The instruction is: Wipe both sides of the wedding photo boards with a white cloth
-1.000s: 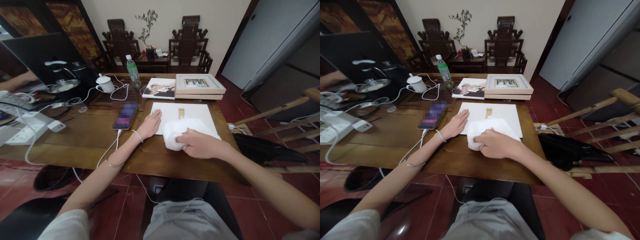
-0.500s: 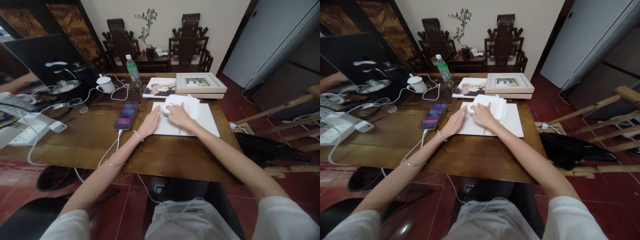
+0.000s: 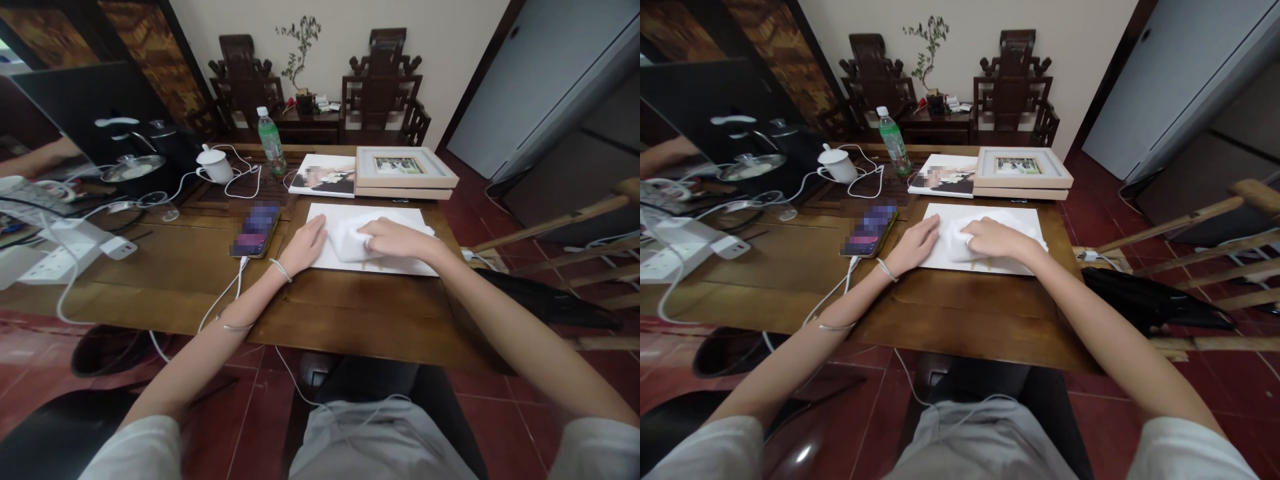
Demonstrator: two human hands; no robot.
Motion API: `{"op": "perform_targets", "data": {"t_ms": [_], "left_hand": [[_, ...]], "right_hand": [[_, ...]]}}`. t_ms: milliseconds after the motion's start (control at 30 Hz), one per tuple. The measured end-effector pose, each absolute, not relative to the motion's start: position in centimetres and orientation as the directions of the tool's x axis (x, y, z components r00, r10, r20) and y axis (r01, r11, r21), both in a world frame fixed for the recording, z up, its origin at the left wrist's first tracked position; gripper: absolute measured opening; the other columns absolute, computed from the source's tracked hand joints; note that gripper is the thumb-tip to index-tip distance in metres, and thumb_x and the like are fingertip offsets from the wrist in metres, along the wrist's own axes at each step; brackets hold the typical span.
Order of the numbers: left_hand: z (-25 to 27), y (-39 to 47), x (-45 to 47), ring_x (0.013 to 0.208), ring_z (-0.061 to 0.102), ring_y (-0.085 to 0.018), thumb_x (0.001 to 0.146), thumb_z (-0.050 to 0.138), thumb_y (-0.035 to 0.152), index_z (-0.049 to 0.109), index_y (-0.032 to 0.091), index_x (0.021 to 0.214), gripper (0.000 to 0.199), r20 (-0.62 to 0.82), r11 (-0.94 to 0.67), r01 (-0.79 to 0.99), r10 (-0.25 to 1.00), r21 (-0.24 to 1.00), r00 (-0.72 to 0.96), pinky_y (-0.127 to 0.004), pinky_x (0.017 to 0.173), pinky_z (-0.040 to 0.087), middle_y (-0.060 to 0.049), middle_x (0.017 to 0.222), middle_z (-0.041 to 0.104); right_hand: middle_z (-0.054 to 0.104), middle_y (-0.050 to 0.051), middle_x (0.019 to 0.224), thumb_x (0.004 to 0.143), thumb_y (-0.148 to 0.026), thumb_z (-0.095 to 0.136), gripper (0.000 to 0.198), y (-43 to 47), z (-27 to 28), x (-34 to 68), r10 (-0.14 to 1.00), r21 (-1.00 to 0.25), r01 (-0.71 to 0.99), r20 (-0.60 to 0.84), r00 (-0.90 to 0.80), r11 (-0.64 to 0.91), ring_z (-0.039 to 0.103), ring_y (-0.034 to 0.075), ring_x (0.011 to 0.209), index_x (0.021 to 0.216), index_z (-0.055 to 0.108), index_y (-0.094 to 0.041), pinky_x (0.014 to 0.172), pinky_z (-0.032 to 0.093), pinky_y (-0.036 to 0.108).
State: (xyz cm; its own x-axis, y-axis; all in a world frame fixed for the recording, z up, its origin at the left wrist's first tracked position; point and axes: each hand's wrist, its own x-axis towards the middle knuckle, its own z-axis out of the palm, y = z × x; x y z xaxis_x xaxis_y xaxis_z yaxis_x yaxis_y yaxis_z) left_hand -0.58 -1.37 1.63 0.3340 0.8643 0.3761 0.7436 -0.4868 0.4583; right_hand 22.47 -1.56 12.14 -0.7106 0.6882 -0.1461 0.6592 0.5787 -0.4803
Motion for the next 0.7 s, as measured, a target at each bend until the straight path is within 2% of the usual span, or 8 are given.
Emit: {"op": "perform_targets", "data": {"t_ms": [100, 167, 267, 367, 467, 533, 700], "left_hand": [[1.4, -1.4, -0.8, 0.144, 0.04, -0.029, 0.098, 0.039, 0.03, 0.051, 0.008, 0.135, 0.045, 0.317, -0.514, 0.774, 0.853, 0.369, 0.416, -0.048, 0.12, 0.031, -0.019, 0.15, 0.046], [1.3, -1.4, -0.8, 0.144, 0.038, -0.03, 0.098, 0.039, 0.03, 0.051, 0.006, 0.134, 0.045, 0.302, -0.519, 0.787, 0.85, 0.335, 0.432, -0.048, 0.121, 0.03, -0.021, 0.15, 0.045], [1.6, -1.5, -0.8, 0.142, 0.041, -0.032, 0.098, 0.038, 0.029, 0.051, 0.004, 0.133, 0.045, 0.311, -0.53, 0.787, 0.842, 0.315, 0.442, -0.048, 0.119, 0.033, -0.023, 0.148, 0.047], [1.8, -1.5, -0.8, 0.137, 0.046, -0.031, 0.098, 0.038, 0.027, 0.052, 0.005, 0.133, 0.044, 0.335, -0.557, 0.767, 0.823, 0.319, 0.459, -0.049, 0.116, 0.038, -0.022, 0.144, 0.051], [1.7, -1.5, -1.0, 0.136, 0.048, -0.032, 0.098, 0.038, 0.028, 0.052, 0.007, 0.134, 0.043, 0.353, -0.566, 0.757, 0.816, 0.327, 0.457, -0.05, 0.115, 0.039, -0.021, 0.141, 0.054], [1.5, -1.4, -1.1, 0.136, 0.047, -0.032, 0.098, 0.038, 0.029, 0.051, 0.007, 0.134, 0.044, 0.352, -0.566, 0.758, 0.816, 0.322, 0.46, -0.049, 0.116, 0.038, -0.021, 0.142, 0.053], [1.4, -1.4, -1.1, 0.142, 0.04, -0.032, 0.099, 0.035, 0.031, 0.049, 0.004, 0.135, 0.047, 0.315, -0.553, 0.777, 0.826, 0.3, 0.466, -0.049, 0.12, 0.031, -0.023, 0.148, 0.046]], "right_hand": [[0.062, 0.007, 0.077, 0.069, -0.015, 0.045, 0.008, 1.1, 11.2, 22.0, 0.837, -0.4, 0.78, -0.055, -0.544, 0.481, 0.054, 0.022, 0.074, 0.065, 0.048, -0.021, 0.066, 0.035, 0.031], [0.067, 0.01, 0.089, 0.071, -0.016, 0.045, 0.011, 2.9, 10.3, 20.6, 0.899, -0.359, 0.837, 0.014, -0.437, 0.412, 0.058, 0.026, 0.085, 0.072, 0.055, -0.02, 0.071, 0.038, 0.032], [0.07, 0.013, 0.105, 0.074, -0.018, 0.045, 0.021, 4.8, 9.3, 17.4, 0.926, -0.343, 0.863, 0.07, -0.371, 0.371, 0.06, 0.031, 0.099, 0.085, 0.063, -0.02, 0.079, 0.041, 0.033], [0.071, 0.012, 0.112, 0.077, -0.019, 0.042, 0.028, 5.8, 9.0, 14.0, 0.901, -0.413, 0.81, 0.068, -0.429, 0.417, 0.061, 0.03, 0.102, 0.092, 0.065, -0.019, 0.082, 0.043, 0.033], [0.07, 0.012, 0.116, 0.076, -0.019, 0.041, 0.031, 6.3, 9.3, 11.9, 0.87, -0.474, 0.756, 0.045, -0.49, 0.451, 0.062, 0.029, 0.101, 0.096, 0.066, -0.019, 0.083, 0.044, 0.033], [0.069, 0.013, 0.117, 0.074, -0.018, 0.044, 0.03, 6.6, 9.8, 11.8, 0.876, -0.472, 0.768, 0.022, -0.481, 0.433, 0.061, 0.029, 0.101, 0.096, 0.065, -0.018, 0.083, 0.044, 0.034], [0.07, 0.016, 0.099, 0.066, -0.014, 0.049, 0.019, 7.3, 11.3, 18.0, 0.928, -0.453, 0.839, -0.061, -0.367, 0.302, 0.061, 0.028, 0.085, 0.081, 0.06, -0.015, 0.072, 0.044, 0.034]]}}
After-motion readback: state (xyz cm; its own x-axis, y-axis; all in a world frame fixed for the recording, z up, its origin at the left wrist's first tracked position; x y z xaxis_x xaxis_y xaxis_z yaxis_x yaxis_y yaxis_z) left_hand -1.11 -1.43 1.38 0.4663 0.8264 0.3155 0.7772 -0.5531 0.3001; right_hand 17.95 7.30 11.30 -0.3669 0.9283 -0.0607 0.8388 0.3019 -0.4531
